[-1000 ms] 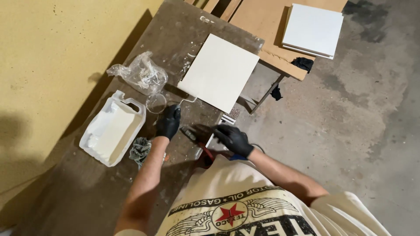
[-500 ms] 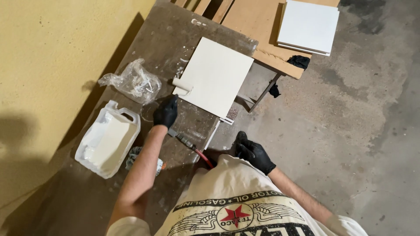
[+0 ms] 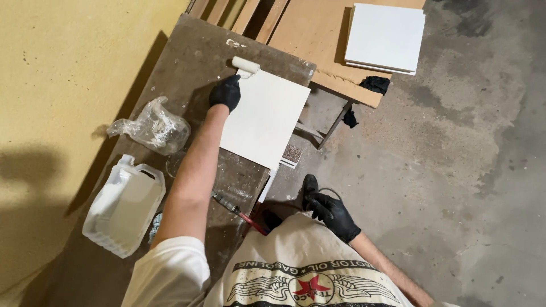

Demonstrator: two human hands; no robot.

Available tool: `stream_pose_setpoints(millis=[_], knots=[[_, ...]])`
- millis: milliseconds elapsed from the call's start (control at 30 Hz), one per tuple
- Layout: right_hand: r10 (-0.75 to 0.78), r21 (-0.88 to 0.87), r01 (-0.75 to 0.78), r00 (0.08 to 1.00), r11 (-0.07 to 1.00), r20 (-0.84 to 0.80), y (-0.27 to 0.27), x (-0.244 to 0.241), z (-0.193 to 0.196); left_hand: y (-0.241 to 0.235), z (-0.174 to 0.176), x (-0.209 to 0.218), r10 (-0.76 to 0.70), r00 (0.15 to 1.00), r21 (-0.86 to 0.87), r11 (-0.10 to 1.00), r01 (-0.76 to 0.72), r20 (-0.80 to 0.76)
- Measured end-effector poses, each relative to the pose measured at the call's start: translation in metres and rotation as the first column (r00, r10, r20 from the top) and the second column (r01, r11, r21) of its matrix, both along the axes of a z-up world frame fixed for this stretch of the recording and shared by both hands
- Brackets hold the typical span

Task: Painting small square boards with a roller on a workbench

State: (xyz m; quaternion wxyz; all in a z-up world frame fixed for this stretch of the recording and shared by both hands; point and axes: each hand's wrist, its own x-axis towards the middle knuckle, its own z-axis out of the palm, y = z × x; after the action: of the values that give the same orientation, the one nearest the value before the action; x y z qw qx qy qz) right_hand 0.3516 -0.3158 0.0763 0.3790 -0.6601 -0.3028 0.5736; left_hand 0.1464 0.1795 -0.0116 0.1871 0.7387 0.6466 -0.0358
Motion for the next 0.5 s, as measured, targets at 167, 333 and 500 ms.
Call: stream_pose_setpoints(millis=[167,333,500], knots=[[0.108,0.059,-0.111,0.992,0.992,0.058,0.022,-0.006,0.027,-0.084,0.092,-0.057,0.1,0.979,-0.309,0.95,-0.041,0.179],[0.239,0.078,-0.25,0.963,0.965,0.128,0.012,-0.017,-0.008,-0.185,0.049,-0.147,-0.094,0.995,0.154,0.984,0.088,0.036],[0.331,0.07,-0.349,0.924,0.935,0.192,0.028,-0.043,0.055,-0.244,0.037,-0.198,0.06,0.998,-0.071,0.996,-0.058,0.031]])
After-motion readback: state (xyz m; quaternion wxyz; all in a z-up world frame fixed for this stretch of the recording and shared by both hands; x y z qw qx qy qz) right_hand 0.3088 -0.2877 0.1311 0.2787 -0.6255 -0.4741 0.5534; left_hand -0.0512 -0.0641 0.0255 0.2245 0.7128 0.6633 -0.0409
